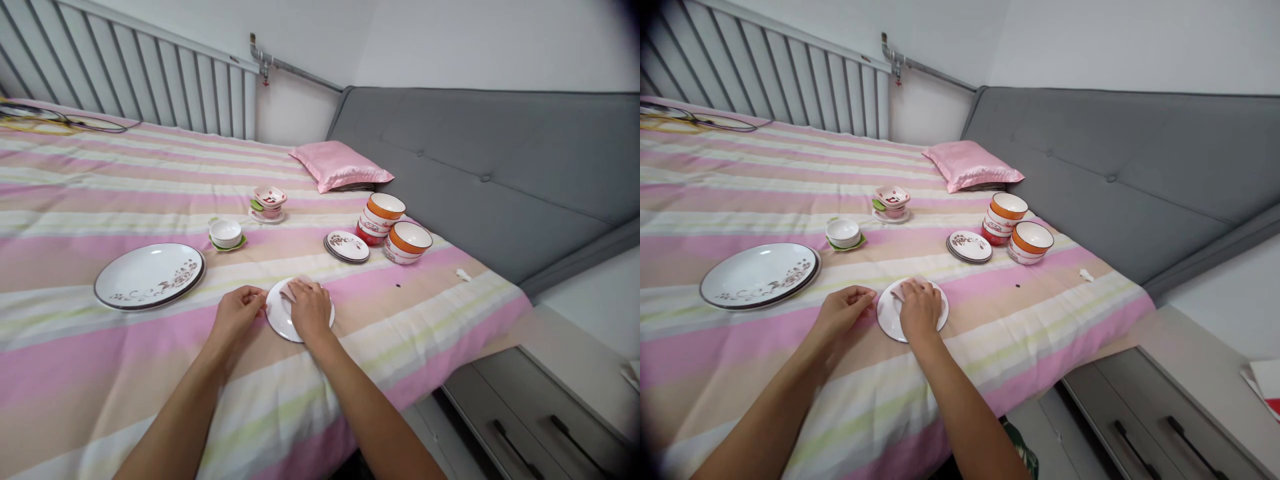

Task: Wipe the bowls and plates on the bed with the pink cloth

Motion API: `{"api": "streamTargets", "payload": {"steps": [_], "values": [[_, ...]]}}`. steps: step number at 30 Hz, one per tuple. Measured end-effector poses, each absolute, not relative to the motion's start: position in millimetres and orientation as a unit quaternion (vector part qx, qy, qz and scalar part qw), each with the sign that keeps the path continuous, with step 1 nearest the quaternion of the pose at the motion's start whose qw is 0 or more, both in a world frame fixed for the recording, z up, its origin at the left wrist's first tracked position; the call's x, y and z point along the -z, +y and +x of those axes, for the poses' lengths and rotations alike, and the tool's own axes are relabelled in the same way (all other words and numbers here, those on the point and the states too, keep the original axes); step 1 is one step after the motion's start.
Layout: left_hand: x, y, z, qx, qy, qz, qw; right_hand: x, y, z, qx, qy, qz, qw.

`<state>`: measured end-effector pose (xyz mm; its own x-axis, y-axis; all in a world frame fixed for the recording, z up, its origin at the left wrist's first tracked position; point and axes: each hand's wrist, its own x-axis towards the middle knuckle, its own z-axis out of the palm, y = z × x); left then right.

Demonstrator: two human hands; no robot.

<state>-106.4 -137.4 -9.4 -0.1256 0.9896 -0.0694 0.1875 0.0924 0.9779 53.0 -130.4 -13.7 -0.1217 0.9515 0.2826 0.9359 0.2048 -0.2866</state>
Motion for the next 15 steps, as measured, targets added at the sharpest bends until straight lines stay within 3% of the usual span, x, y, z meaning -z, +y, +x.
{"api": "streamTargets", "payload": {"steps": [15], "values": [[1.8,-140.4,-103.0,-0.46,0.597,0.481,0.447,8.1,-165.2,64.9,-0.016,-0.746,-0.628,0.222]]}}
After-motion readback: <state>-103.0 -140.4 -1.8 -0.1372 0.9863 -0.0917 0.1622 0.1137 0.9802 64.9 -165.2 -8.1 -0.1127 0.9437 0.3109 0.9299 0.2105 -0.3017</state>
